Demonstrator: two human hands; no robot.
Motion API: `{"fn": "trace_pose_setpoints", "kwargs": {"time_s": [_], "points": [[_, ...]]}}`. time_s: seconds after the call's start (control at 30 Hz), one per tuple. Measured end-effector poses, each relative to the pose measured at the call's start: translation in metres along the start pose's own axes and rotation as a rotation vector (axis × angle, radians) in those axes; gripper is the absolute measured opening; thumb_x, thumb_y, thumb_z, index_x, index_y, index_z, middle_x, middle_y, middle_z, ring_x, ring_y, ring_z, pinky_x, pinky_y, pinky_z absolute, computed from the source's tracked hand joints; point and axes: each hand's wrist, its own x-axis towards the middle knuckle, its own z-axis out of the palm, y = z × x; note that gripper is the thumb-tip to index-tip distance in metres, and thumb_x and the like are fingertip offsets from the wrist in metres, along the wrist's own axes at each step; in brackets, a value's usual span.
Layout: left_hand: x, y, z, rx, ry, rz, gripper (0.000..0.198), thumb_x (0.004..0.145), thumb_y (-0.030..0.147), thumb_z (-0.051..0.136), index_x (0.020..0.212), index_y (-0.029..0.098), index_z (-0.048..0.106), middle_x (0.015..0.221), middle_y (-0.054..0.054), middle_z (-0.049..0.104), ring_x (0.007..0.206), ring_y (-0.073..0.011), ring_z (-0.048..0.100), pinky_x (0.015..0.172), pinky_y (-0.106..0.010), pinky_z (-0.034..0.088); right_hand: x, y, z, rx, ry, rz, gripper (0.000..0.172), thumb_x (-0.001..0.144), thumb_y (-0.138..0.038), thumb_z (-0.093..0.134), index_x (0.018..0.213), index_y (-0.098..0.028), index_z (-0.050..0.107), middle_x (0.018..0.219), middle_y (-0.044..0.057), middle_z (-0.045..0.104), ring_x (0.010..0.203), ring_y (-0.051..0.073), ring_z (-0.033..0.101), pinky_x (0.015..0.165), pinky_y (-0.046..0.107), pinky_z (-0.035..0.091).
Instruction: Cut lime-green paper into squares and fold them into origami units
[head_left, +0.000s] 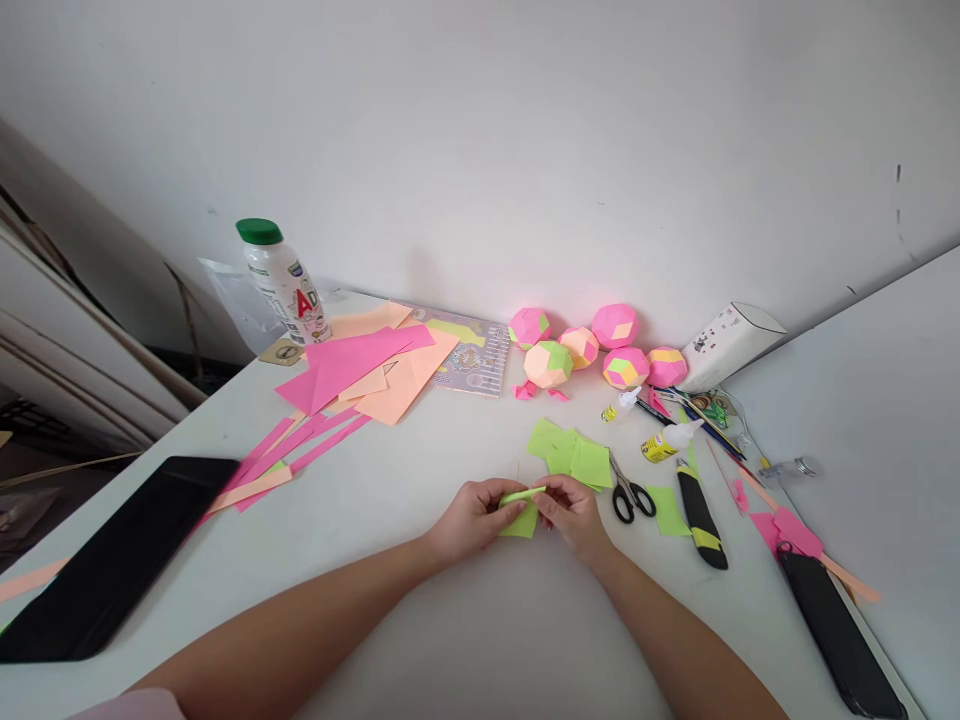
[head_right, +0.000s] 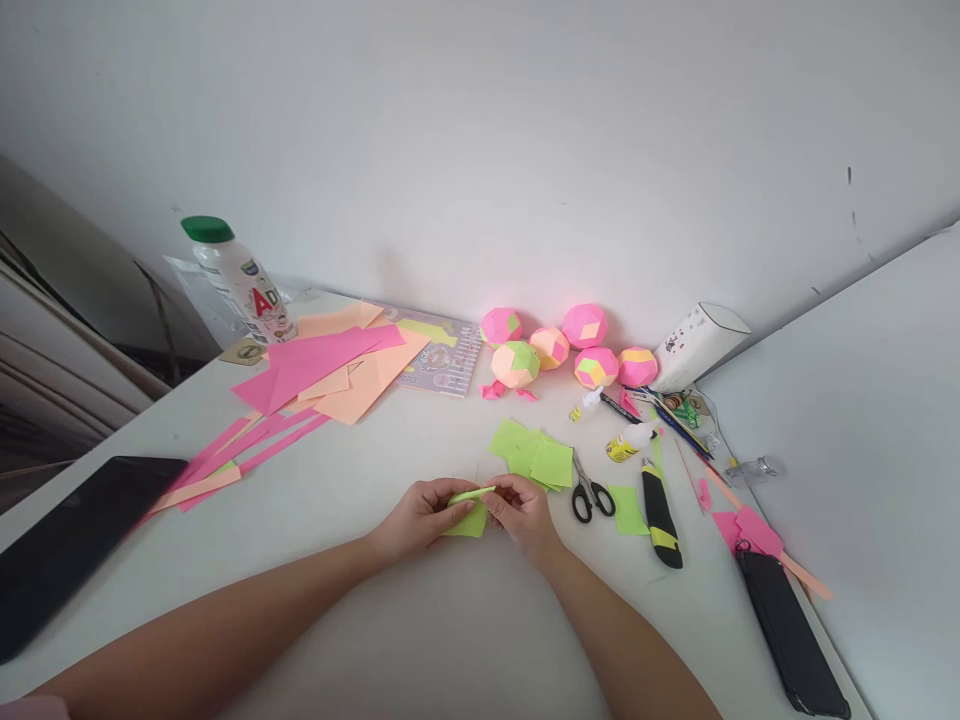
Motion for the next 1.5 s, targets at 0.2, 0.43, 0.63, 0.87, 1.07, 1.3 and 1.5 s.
{"fn": "trace_pose_setpoints", "kwargs": {"time_s": [0.2,0.43,0.63,0.87,1.07,1.3,1.5], "points": [[-0.0004,0.0032,0.0015,-0.008,-0.015,0.009,0.041,0.081,0.045,0.056,0.107,0.015,0.066,0.073,-0.003,0.063,0.053,-0.0090,0.045,0.046,-0.019,0.034,0.0001,0.0004,0.0001,-0.001,0.006,0.021,0.026,0.071,-0.043,0.071,0.078,-0.018,0.065,0.053,-0.004,0.053,0.044,0.010,0.047,0.042,0.023,0.040],[-0.0013,0.0043,0.0009,-0.009,-0.075,0.022,0.040,0.085,0.048,0.050,0.094,0.013,0.068,0.066,0.000,0.056,0.053,-0.0082,0.038,0.048,-0.020,0.030,0.0000,0.0026,-0.0009,0.008,-0.004,0.020,0.024,0.072,-0.041,0.070,0.077,-0.018,0.064,0.054,-0.004,0.054,0.045,0.010,0.048,0.042,0.023,0.040],[-0.0014,0.0039,0.0002,0.022,-0.078,0.000,0.043,0.084,0.052,0.049,0.087,0.013,0.066,0.058,0.004,0.045,0.047,-0.0065,0.032,0.043,-0.019,0.025,-0.0007,-0.0012,0.0004,0.000,0.000,0.029,0.026,0.071,-0.042,0.071,0.075,-0.018,0.063,0.054,-0.003,0.054,0.045,0.010,0.047,0.042,0.023,0.040],[-0.0012,0.0019,0.0000,0.021,-0.080,-0.023,0.045,0.083,0.055,0.050,0.087,0.013,0.066,0.056,0.004,0.045,0.046,-0.0065,0.034,0.042,-0.019,0.028,-0.0001,-0.0009,0.0008,0.004,-0.004,0.017,0.025,0.071,-0.043,0.070,0.074,-0.019,0.062,0.053,-0.004,0.053,0.044,0.010,0.047,0.042,0.023,0.040],[-0.0011,0.0025,-0.0008,0.025,-0.082,-0.033,0.046,0.082,0.056,0.050,0.086,0.013,0.065,0.057,0.004,0.046,0.045,-0.0059,0.035,0.042,-0.018,0.031,-0.0008,-0.0014,0.0010,0.007,-0.008,0.033,0.026,0.071,-0.044,0.070,0.074,-0.019,0.061,0.054,-0.004,0.053,0.045,0.010,0.047,0.043,0.023,0.041],[-0.0001,-0.0005,-0.0017,0.005,-0.097,-0.041,0.046,0.081,0.057,0.051,0.085,0.013,0.063,0.055,0.005,0.045,0.044,-0.0056,0.034,0.041,-0.018,0.029,-0.0008,-0.0043,0.0010,0.008,0.001,0.027,0.026,0.071,-0.043,0.071,0.071,-0.019,0.061,0.053,-0.004,0.053,0.045,0.011,0.048,0.043,0.024,0.041],[-0.0004,0.0009,-0.0032,-0.013,-0.106,-0.073,0.046,0.079,0.058,0.053,0.082,0.013,0.062,0.055,0.005,0.045,0.043,-0.0054,0.034,0.041,-0.018,0.028,0.0000,-0.0048,0.0001,0.041,0.022,0.034,0.026,0.069,-0.042,0.072,0.069,-0.019,0.060,0.049,-0.004,0.053,0.042,0.010,0.046,0.042,0.023,0.039]]}}
